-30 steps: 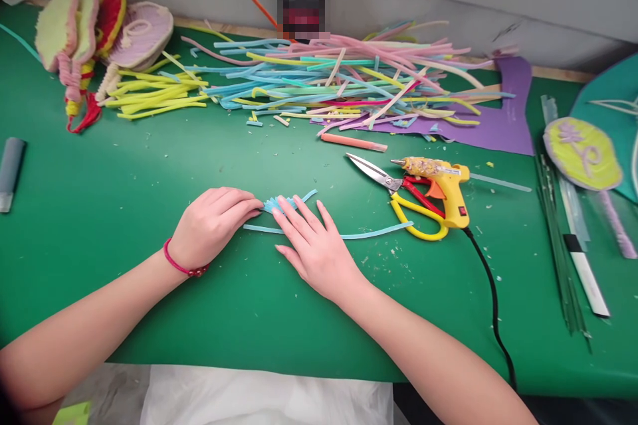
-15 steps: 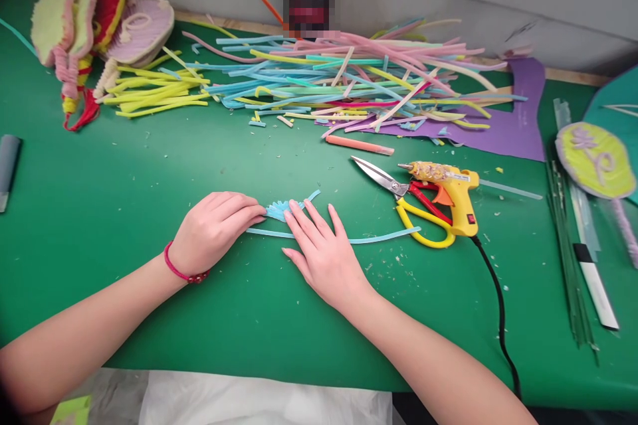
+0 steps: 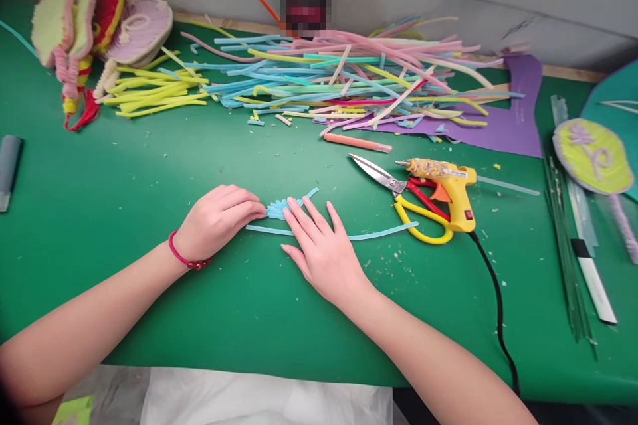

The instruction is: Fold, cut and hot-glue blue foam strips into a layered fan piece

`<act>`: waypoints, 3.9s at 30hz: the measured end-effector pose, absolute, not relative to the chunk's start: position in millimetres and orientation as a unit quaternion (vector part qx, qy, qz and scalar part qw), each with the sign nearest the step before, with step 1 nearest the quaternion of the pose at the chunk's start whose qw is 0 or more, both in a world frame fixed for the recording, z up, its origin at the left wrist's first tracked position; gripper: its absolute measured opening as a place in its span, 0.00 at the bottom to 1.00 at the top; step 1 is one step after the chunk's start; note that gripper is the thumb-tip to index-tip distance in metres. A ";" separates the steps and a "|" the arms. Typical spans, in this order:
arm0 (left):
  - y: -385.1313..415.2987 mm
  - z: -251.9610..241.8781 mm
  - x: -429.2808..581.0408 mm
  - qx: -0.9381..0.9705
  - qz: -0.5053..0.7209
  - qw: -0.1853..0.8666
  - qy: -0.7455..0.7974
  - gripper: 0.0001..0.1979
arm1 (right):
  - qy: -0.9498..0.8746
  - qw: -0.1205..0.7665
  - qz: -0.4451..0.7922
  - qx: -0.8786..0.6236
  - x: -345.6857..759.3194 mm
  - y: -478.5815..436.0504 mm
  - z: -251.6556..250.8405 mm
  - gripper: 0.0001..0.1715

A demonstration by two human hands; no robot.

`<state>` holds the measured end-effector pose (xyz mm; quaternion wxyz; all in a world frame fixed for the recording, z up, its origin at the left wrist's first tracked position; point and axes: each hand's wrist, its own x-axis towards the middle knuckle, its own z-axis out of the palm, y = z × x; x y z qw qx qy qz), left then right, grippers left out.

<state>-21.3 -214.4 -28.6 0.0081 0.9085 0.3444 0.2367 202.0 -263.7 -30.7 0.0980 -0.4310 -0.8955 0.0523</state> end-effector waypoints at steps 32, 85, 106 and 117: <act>-290.8 -7.1 11.1 0.912 0.096 -0.011 0.398 0.30 | -0.851 0.245 0.074 -0.458 212.0 -261.8 -21.1 0.04; -280.9 -22.0 15.6 0.905 0.051 0.013 0.422 0.36 | -0.844 0.241 0.098 -0.469 219.3 -261.8 -20.2 0.06; -278.3 -22.9 15.6 0.899 0.043 0.006 0.436 0.36 | -0.846 0.236 0.096 -0.469 217.5 -263.1 -21.2 0.05; -280.8 -22.6 15.7 0.896 0.046 -0.001 0.442 0.36 | -0.850 0.233 0.085 -0.466 215.9 -264.4 -21.2 0.06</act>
